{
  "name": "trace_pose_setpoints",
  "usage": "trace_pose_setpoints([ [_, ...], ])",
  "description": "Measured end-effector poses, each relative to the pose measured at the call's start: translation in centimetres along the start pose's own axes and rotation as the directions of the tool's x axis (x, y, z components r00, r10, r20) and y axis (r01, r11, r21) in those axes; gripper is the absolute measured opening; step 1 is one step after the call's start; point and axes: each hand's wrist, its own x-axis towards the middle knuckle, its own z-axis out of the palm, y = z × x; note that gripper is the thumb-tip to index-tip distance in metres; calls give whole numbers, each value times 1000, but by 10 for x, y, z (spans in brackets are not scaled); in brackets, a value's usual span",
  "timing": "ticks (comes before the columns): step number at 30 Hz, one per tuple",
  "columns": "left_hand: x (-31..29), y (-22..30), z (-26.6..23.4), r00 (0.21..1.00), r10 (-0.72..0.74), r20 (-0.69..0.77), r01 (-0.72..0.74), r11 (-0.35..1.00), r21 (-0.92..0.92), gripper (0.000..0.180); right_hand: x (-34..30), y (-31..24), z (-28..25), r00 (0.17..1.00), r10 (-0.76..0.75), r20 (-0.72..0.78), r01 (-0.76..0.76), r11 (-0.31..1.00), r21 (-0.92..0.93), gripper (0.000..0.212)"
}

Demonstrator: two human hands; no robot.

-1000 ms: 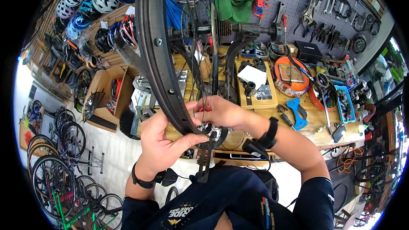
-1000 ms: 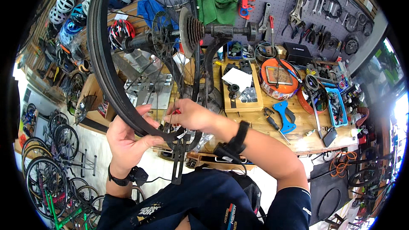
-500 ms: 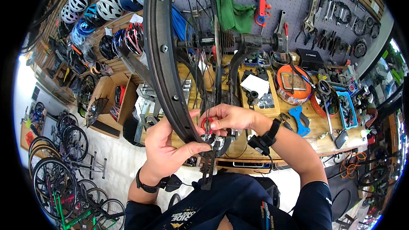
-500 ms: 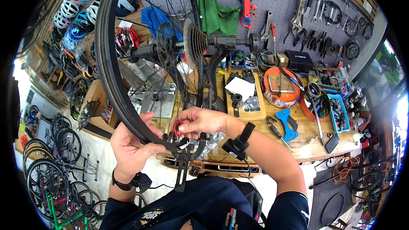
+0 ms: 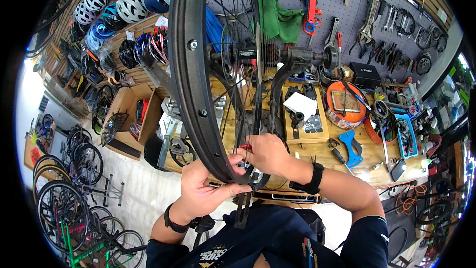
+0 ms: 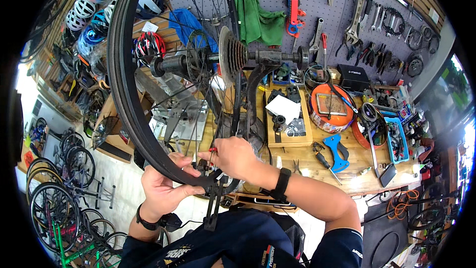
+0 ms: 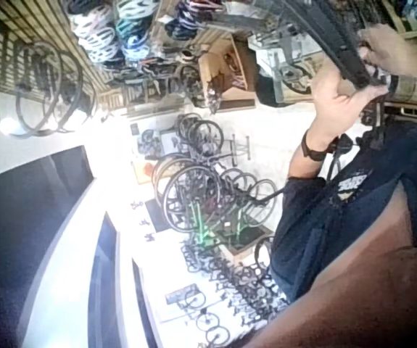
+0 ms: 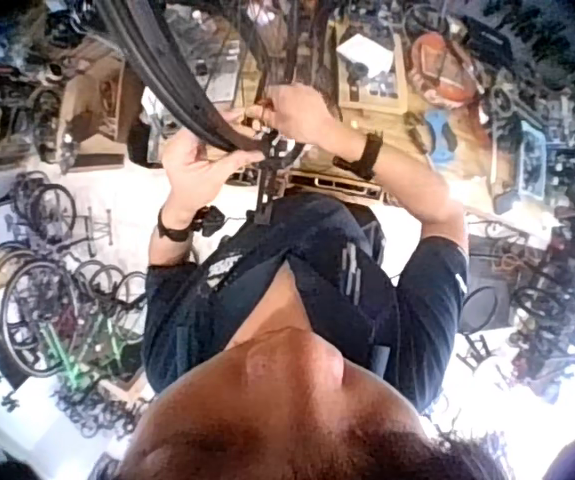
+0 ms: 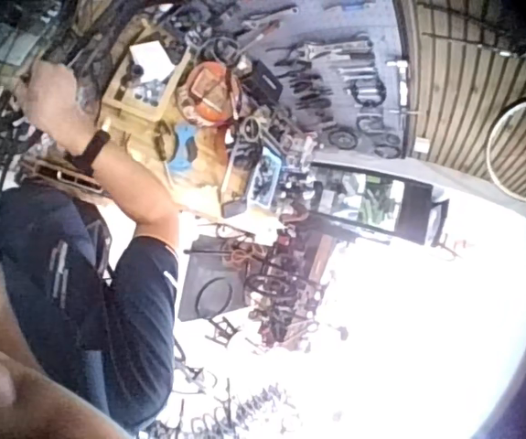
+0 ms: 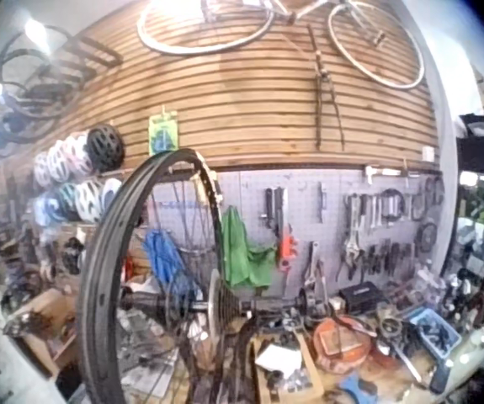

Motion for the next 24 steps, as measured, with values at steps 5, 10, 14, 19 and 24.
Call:
trace_pose_setpoints([
  [5, 3, 2, 0, 1000, 9, -3, -9, 1000, 21, 58, 4, 2, 12, 997, 29, -71, -12, 972, 235, 42],
  [10, 3, -2, -1, 997, 67, 25, -70, 992, 106, 58, 16, 21, 27, 997, -80, -9, 78, 938, 339, 26],
  [14, 4, 5, -5, 999, -10, 30, 10, 1000, 26, 60, 29, 33, -6, 744, -247, 621, -407, 570, 714, 20],
  [19, 8, 12, -9, 999, -37, 25, 37, 999, 1, 64, 20, 47, -11, 703, -423, 572, -478, 313, 820, 37],
  [24, 5, 9, -6, 999, -45, 8, 45, 999, 26, 59, 17, 21, -17, 820, -42, 571, -361, 735, 573, 39],
])
